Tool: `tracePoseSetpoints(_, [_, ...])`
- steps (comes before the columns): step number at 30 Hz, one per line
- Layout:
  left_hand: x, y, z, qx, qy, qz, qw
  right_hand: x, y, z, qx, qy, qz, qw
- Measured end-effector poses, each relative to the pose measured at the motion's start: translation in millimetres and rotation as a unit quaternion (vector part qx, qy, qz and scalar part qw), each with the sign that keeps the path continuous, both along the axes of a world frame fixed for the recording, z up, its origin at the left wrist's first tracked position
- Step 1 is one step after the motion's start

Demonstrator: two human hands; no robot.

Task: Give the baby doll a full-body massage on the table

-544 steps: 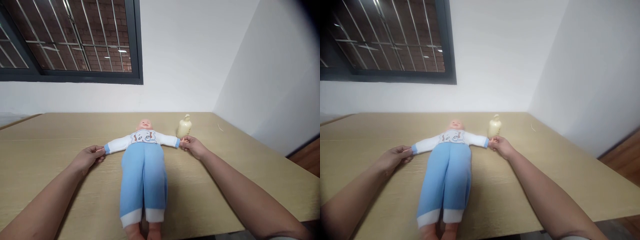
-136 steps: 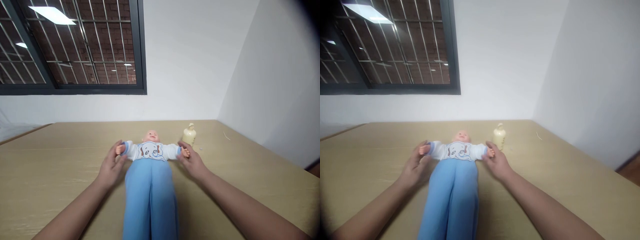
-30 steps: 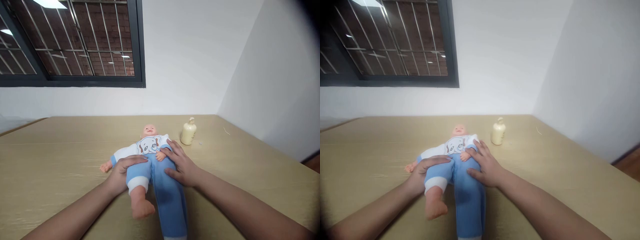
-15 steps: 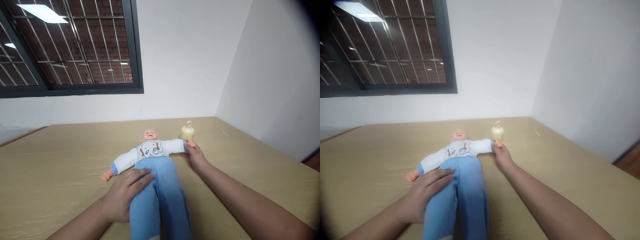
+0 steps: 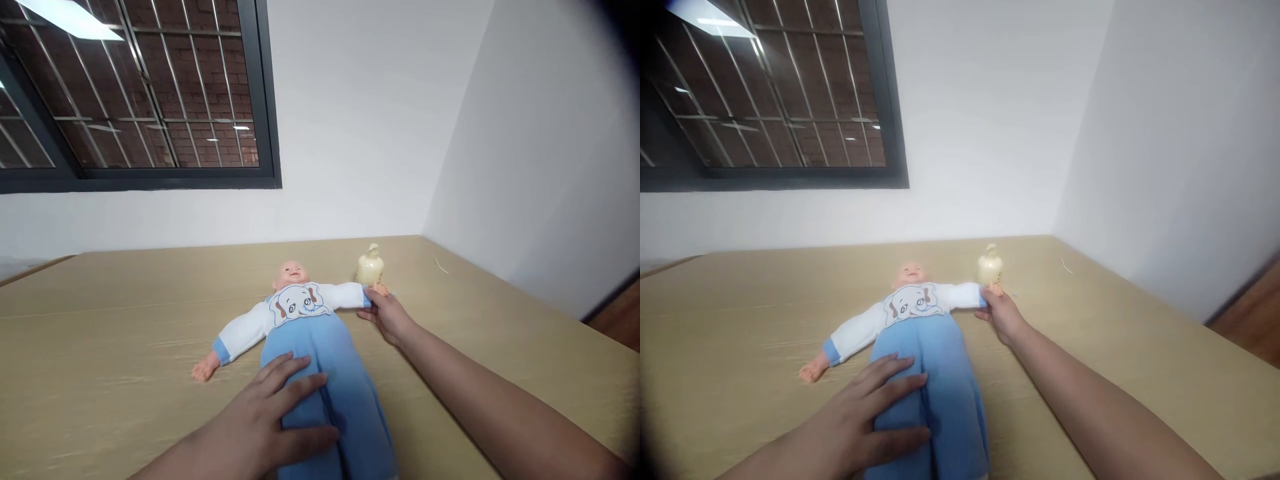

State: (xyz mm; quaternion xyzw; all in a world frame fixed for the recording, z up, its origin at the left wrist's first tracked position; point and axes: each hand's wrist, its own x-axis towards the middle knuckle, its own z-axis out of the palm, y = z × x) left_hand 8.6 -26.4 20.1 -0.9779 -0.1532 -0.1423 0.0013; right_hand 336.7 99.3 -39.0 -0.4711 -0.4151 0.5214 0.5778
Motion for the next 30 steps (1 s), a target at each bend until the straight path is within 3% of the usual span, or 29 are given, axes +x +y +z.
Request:
tracePoseSetpoints(5, [-10.2, 10.7, -11.3, -0.062, -0.116, 0.025, 0.991, -1.2, 0.3, -0.9, -0.003, -0.005, 0.002, 1.0])
tracePoseSetpoints(7, [-13.7, 18.4, -15.4, -0.092, -0.166, 0.049, 0.981, -5.6, -2.8, 1.1, 0.035, -0.033, -0.006, 0.999])
tracePoseSetpoints(9, [-15.2, 26.9, -18.2, -0.125, -0.21, 0.071, 0.967, -13.3, -9.5, 4.6, 0.115, -0.094, -0.027, 0.989])
tracePoseSetpoints(13, [-12.9, 42.2, -22.0, -0.193, -0.288, 0.094, 0.933, -33.8, -31.8, 10.1, 0.285, -0.278, -0.013, 0.917])
tracePoseSetpoints(16, [-9.5, 50.8, -25.3, -0.242, -0.326, 0.106, 0.908, -45.8, -47.5, 9.3, 0.34, -0.417, 0.048, 0.841])
tracePoseSetpoints(18, [-7.2, 55.0, -27.9, -0.267, -0.343, 0.106, 0.894, -49.9, -53.5, 8.4, 0.344, -0.478, 0.089, 0.803])
tracePoseSetpoints(21, [-4.5, 58.4, -31.7, -0.294, -0.353, 0.11, 0.881, -51.5, -56.7, 10.3, 0.332, -0.518, 0.139, 0.776])
tracePoseSetpoints(25, [-2.2, 58.1, -33.7, -0.291, -0.345, 0.108, 0.886, -51.0, -57.4, 17.6, 0.308, -0.543, 0.169, 0.762])
tracePoseSetpoints(30, [-1.9, 52.3, -28.4, -0.221, -0.311, 0.093, 0.92, -49.1, -58.2, 24.6, 0.295, -0.552, 0.188, 0.757])
